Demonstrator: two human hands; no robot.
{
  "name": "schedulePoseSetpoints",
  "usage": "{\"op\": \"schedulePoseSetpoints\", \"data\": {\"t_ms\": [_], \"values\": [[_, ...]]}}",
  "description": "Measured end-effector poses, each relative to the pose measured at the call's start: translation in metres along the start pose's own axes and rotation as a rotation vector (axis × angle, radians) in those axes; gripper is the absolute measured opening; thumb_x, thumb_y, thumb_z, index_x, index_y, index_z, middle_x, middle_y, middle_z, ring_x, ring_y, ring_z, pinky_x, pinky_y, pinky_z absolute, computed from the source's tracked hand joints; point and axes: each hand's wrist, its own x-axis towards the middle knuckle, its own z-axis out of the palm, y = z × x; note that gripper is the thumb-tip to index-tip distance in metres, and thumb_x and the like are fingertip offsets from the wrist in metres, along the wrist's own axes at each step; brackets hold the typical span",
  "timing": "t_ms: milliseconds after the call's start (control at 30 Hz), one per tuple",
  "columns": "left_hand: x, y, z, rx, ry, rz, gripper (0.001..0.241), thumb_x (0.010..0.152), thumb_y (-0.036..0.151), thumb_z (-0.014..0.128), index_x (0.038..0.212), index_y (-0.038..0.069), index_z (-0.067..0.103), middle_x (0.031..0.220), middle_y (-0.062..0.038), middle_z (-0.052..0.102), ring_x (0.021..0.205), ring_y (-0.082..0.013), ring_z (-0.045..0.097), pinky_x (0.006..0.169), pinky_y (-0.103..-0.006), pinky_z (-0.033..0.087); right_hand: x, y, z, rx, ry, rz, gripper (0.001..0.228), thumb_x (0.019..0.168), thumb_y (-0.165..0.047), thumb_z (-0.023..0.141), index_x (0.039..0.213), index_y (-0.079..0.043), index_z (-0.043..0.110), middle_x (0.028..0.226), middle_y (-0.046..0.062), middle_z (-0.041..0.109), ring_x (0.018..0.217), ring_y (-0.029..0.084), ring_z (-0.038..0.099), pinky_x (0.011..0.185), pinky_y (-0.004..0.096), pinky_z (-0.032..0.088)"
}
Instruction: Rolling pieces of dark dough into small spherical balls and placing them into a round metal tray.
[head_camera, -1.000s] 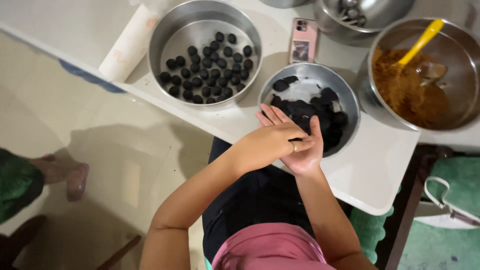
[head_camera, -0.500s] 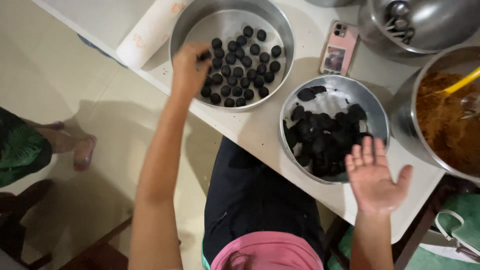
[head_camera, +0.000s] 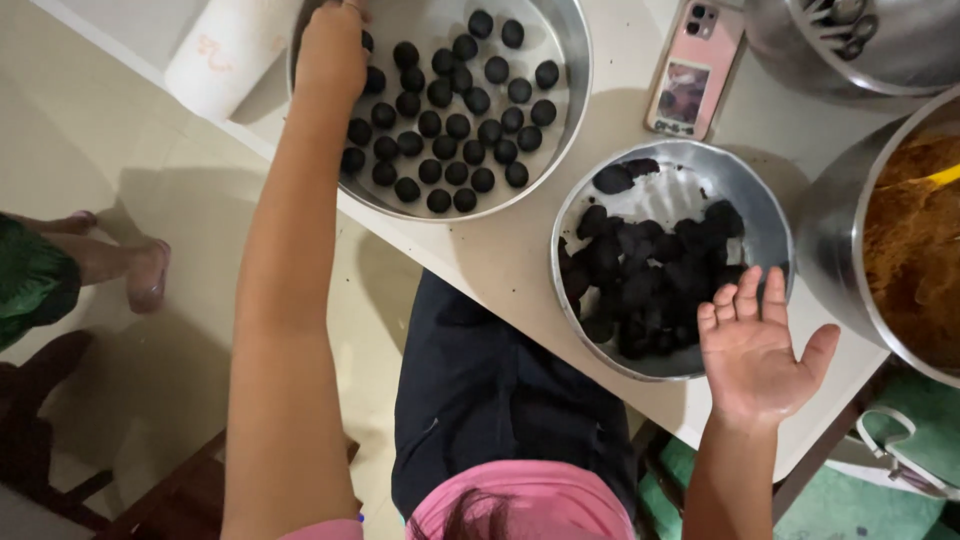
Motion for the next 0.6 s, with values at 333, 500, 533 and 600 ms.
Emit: {"op": "schedulePoseSetpoints", "data": {"t_ms": [333, 500, 533, 600], "values": [[-0.011, 0.004, -0.002, 0.175, -0.055, -0.194, 0.066, 0.087, -0.009, 0.065, 0.149, 0.008, 0.050, 0.127, -0.024, 0.062, 0.106, -0.0444, 0.063, 0.082, -0.0507, 0.054, 0.008, 0.009, 0.007, 0.015, -0.034, 0.045, 0.078, 0.110, -0.068, 0.041, 0.145, 0.000, 0.053, 0.141, 0.017, 0.059, 0.121, 0.033, 0.054, 0.116, 0.049, 0.038], [-0.022, 0.029, -0.026, 0.192, -0.175, -0.325, 0.052, 0.091, -0.010, 0.060, 0.142, -0.003, 0.051, 0.117, -0.030, 0.065, 0.108, -0.0457, 0.064, 0.086, -0.0501, 0.055, 0.006, 0.009, 0.006, 0.034, -0.062, 0.063, 0.080, 0.110, -0.071, 0.037, 0.144, 0.000, 0.053, 0.141, 0.017, 0.059, 0.122, 0.034, 0.055, 0.115, 0.051, 0.040], [-0.026, 0.025, -0.025, 0.191, -0.177, -0.322, 0.052, 0.091, -0.010, 0.060, 0.142, -0.003, 0.051, 0.117, -0.030, 0.065, 0.108, -0.0457, 0.064, 0.086, -0.0501, 0.055, 0.006, 0.009, 0.005, 0.034, -0.061, 0.061, 0.080, 0.110, -0.071, 0.037, 0.144, 0.000, 0.053, 0.141, 0.017, 0.059, 0.122, 0.034, 0.055, 0.115, 0.051, 0.040], [-0.035, 0.018, -0.020, 0.228, -0.023, -0.248, 0.029, 0.098, -0.008, 0.058, 0.126, -0.003, 0.064, 0.119, -0.028, 0.067, 0.109, -0.0449, 0.065, 0.089, -0.0486, 0.056, 0.002, 0.008, 0.002, 0.024, -0.063, 0.067, 0.080, 0.109, -0.072, 0.037, 0.143, -0.001, 0.054, 0.144, 0.018, 0.061, 0.121, 0.034, 0.055, 0.114, 0.051, 0.041]]}}
